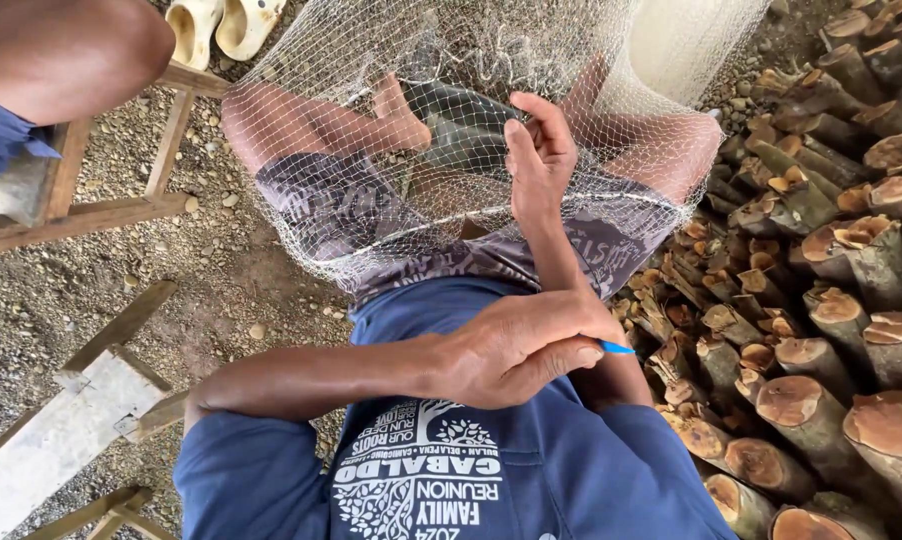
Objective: Repairing a fishing net using a netting needle to weave and tie knots in the mesh.
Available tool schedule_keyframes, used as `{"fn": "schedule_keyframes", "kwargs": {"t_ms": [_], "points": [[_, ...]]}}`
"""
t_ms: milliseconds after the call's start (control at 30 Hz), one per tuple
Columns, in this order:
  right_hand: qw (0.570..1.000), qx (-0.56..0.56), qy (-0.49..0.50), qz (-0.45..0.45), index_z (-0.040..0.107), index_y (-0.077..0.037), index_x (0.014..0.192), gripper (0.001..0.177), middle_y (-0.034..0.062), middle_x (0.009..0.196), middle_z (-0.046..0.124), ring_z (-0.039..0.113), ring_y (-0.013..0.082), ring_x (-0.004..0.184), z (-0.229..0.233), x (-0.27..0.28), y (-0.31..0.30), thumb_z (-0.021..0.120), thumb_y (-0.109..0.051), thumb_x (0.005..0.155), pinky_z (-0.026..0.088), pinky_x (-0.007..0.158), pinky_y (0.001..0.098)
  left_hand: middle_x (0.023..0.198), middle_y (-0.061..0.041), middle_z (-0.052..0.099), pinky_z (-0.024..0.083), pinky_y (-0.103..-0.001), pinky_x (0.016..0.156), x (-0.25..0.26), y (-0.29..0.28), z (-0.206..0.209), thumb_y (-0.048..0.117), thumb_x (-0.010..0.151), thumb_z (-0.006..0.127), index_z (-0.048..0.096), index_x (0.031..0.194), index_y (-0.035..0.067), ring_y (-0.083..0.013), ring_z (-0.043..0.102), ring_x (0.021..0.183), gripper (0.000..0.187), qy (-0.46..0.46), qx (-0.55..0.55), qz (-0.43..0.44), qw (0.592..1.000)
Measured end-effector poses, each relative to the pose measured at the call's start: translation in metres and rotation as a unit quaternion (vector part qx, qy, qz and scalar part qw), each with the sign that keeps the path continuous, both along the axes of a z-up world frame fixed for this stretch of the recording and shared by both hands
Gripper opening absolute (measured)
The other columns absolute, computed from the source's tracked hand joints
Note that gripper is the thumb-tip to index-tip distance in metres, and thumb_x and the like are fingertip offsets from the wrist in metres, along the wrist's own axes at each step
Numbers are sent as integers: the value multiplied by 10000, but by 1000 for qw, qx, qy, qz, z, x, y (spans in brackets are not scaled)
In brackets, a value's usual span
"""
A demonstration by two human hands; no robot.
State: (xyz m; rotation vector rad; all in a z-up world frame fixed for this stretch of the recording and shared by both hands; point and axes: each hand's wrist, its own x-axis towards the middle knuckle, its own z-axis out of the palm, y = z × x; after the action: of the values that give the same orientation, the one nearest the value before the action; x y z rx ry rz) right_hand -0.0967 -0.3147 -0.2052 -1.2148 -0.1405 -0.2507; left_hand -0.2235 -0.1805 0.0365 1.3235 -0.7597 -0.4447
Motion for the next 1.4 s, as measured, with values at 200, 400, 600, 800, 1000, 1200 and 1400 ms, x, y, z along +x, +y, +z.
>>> {"fn": "schedule_keyframes", "kwargs": {"t_ms": [200,400,600,800,1000,1200,1400], "points": [[1000,-3,-8,1,793,-152,1522,263,-51,905,621,428,58,630,-7,1,0,787,-107,1263,387,487,203,1457,-115,780,673,-451,1142,-23,-9,-10,334,1337,472,648,1549,109,-317,830,1300,355,43,-7,-32,999],[999,-23,-19,-25,819,-168,1462,215,-41,940,657,440,48,635,-5,-1,0,816,-156,1247,417,485,185,1118,-47,773,642,-346,851,-23,-17,-13,378,1309,483,647,1580,113,-170,770,894,413,125,-4,-101,987],[997,-32,-49,-58,795,-161,1330,129,-41,941,646,497,60,643,-11,-2,3,791,-267,1255,435,500,206,1149,-46,745,620,-325,922,-27,-28,-25,406,1286,522,642,1595,122,-145,742,909,437,218,-13,-167,962],[995,-18,-68,-66,802,-128,1246,63,-32,931,685,519,76,643,-18,-2,4,793,-190,1238,412,502,225,1108,3,680,609,-289,900,-27,-34,-17,425,1306,530,679,1525,123,-135,697,915,402,246,-83,-210,943],[996,-10,-74,-43,818,-164,1270,45,-47,897,697,513,66,621,-19,-2,2,800,-196,1244,413,488,215,1153,-22,699,611,-277,884,-27,-33,-9,417,1324,547,670,1542,139,-126,684,910,374,253,-124,-228,932],[997,-5,-58,-45,818,-153,1250,40,-42,928,698,541,70,655,-25,-1,0,816,-187,1229,444,502,211,1158,-30,699,615,-296,917,-27,-31,1,398,1316,559,667,1545,127,-137,669,936,370,269,-112,-232,928],[997,-21,-58,-48,775,-160,1319,116,-40,898,647,485,64,641,3,-1,4,813,-232,1236,413,505,213,1372,-53,774,675,-354,1077,-32,-42,-17,302,1345,524,636,1564,130,-185,811,1116,300,110,-97,-160,976]]}}
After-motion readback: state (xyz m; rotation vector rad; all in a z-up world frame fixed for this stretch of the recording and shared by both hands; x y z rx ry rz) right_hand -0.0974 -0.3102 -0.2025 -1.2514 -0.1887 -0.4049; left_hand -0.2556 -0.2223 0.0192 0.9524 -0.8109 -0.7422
